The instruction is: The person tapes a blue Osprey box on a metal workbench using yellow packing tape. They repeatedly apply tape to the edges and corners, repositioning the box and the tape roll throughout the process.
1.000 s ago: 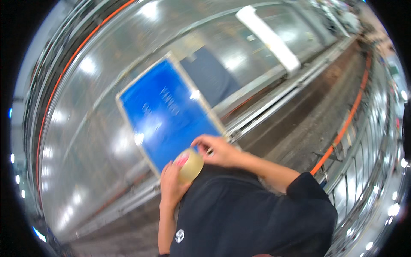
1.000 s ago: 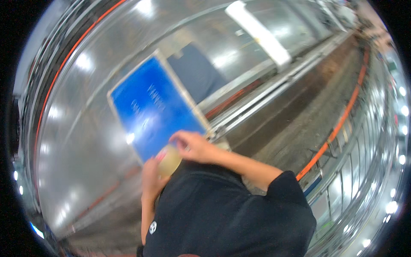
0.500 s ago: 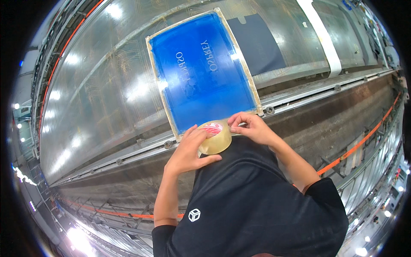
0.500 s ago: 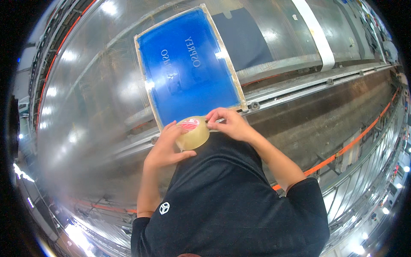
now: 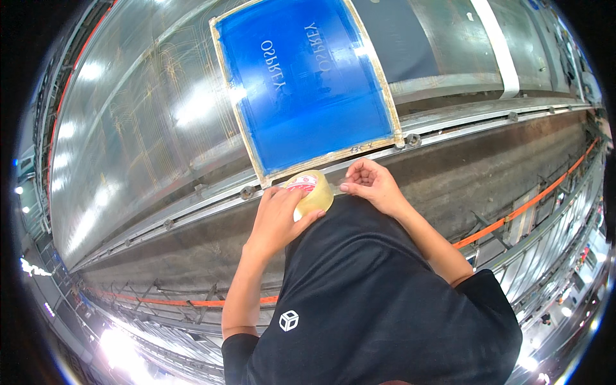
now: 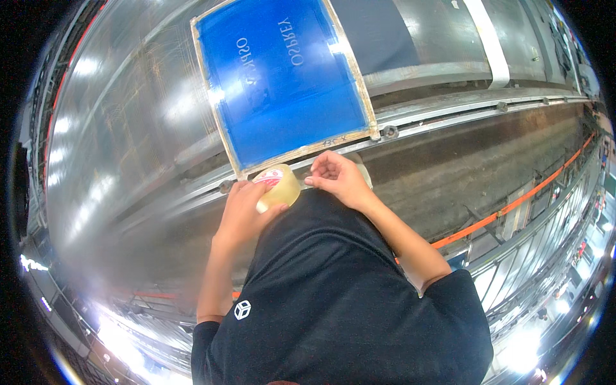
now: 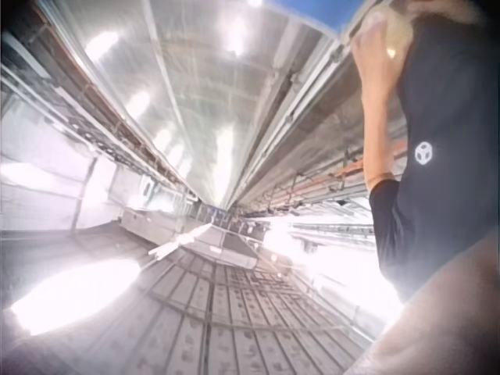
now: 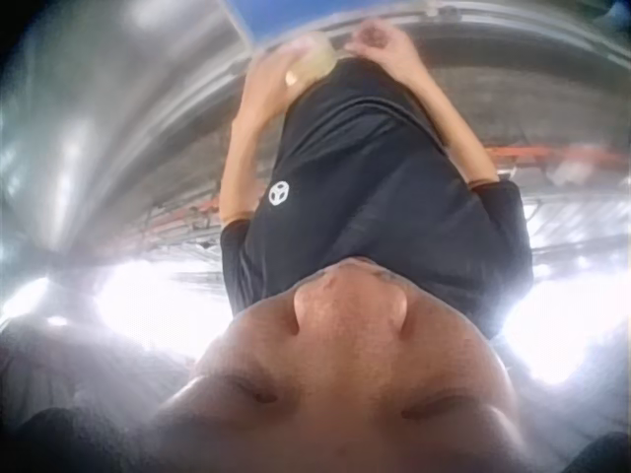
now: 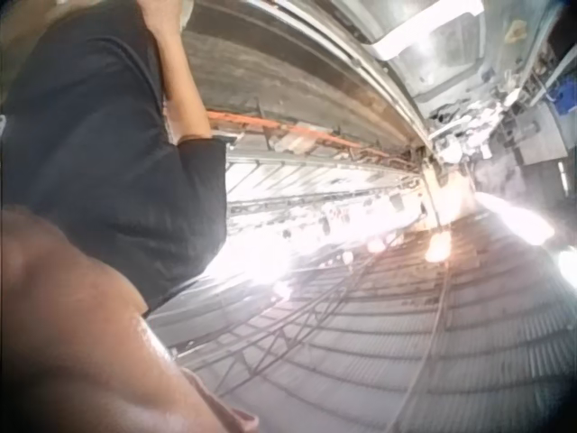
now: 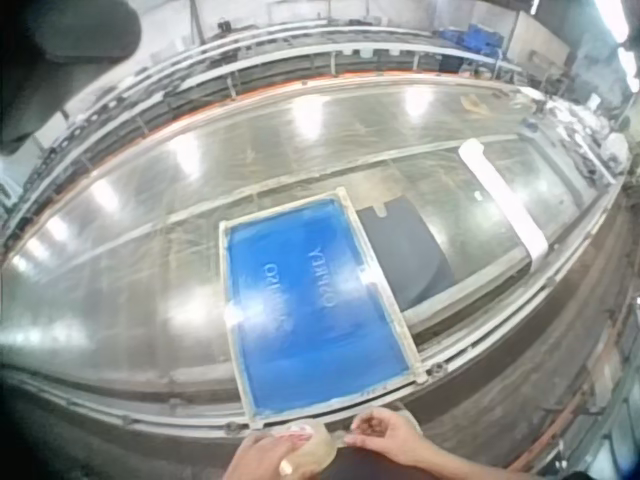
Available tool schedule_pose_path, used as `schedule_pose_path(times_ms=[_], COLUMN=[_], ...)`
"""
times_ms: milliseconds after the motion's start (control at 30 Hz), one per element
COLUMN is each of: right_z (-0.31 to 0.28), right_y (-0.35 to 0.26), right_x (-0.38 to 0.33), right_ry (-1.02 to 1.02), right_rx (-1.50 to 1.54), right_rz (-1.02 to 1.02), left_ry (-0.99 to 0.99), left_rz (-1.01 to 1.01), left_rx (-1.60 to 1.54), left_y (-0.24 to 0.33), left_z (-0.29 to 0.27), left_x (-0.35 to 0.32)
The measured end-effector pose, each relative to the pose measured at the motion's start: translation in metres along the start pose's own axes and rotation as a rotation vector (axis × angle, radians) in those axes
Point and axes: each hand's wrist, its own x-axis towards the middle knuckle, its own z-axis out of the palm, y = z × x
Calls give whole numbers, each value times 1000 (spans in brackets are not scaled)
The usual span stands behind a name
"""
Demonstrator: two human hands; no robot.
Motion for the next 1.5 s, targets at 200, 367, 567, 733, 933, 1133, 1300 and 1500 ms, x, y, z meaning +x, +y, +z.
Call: schedule_pose_path(times_ms=[200, 367, 567, 733, 933, 1133, 1300, 1500], right_z=[2, -4, -113, -155, -160, -168, -168, -189], right_y=[-3, -10, -38, -1, -3, 4, 7, 15], right_x=[3, 5, 26, 51, 56, 60, 59, 66], right_ry=[40, 114, 395, 442, 453, 440, 442, 423], right_rx=[164, 48, -203, -386, -436, -459, -436, -484], right_rz=[200, 56, -52, 59, 140, 197, 126, 187], left_ry=[-113, -203, -193, -147, -10, -70, -85, -69], left_rz=[3, -103, -571, -532, -388, -474, -531, -463], left_rx=[-27, -135, -275, 11, -38, -22, 123, 0], left_y=[-17, -28, -121, -135, -158, -138, -150, -165], left_z=[-4, -16, -51, -49, -27, -36, -28, -15], left_x=[-1, 7, -11, -5, -27, -19, -17, -22])
